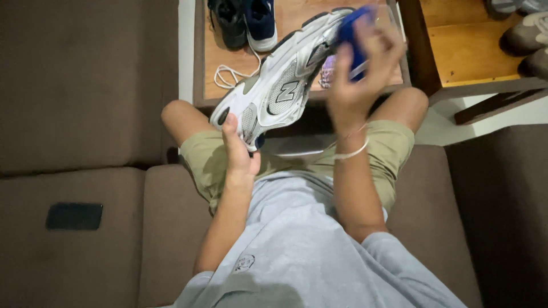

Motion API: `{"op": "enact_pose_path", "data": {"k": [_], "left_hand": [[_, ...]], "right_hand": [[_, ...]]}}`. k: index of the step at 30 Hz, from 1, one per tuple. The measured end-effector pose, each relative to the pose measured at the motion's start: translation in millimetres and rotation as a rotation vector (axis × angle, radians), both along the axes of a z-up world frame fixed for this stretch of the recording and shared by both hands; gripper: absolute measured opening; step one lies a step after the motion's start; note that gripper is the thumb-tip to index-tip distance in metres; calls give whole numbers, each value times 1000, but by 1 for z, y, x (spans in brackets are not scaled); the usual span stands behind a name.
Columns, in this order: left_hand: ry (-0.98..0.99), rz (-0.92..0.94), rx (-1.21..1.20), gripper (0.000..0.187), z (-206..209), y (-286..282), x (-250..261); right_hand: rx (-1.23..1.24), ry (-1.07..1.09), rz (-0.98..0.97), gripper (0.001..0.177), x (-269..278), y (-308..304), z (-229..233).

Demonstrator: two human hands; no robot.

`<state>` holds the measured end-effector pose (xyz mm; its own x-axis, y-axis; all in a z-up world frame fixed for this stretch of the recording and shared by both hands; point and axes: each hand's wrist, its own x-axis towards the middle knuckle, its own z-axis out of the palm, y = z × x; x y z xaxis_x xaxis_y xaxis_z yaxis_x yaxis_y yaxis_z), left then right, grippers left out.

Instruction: Cleaning a white and grey sneaker with a blue scrubbing brush while sitting on a couch.

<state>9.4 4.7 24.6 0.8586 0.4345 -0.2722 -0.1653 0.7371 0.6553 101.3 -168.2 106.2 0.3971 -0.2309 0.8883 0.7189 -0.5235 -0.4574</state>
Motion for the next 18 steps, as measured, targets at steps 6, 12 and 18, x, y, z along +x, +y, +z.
{"op": "enact_pose_path", "data": {"k": [6,12,18], "left_hand": [[-2,-81,-51,78,2,-7,-2],[-73,89,162,62,-63,1,13],[-172,212,443,72,-13,-18,11]], "right_hand": [[85,8,21,26,-25,8,-16],[-155,-116,73,33,-28,17,-23],[-146,-84,194,37,-37,24,-20]]}}
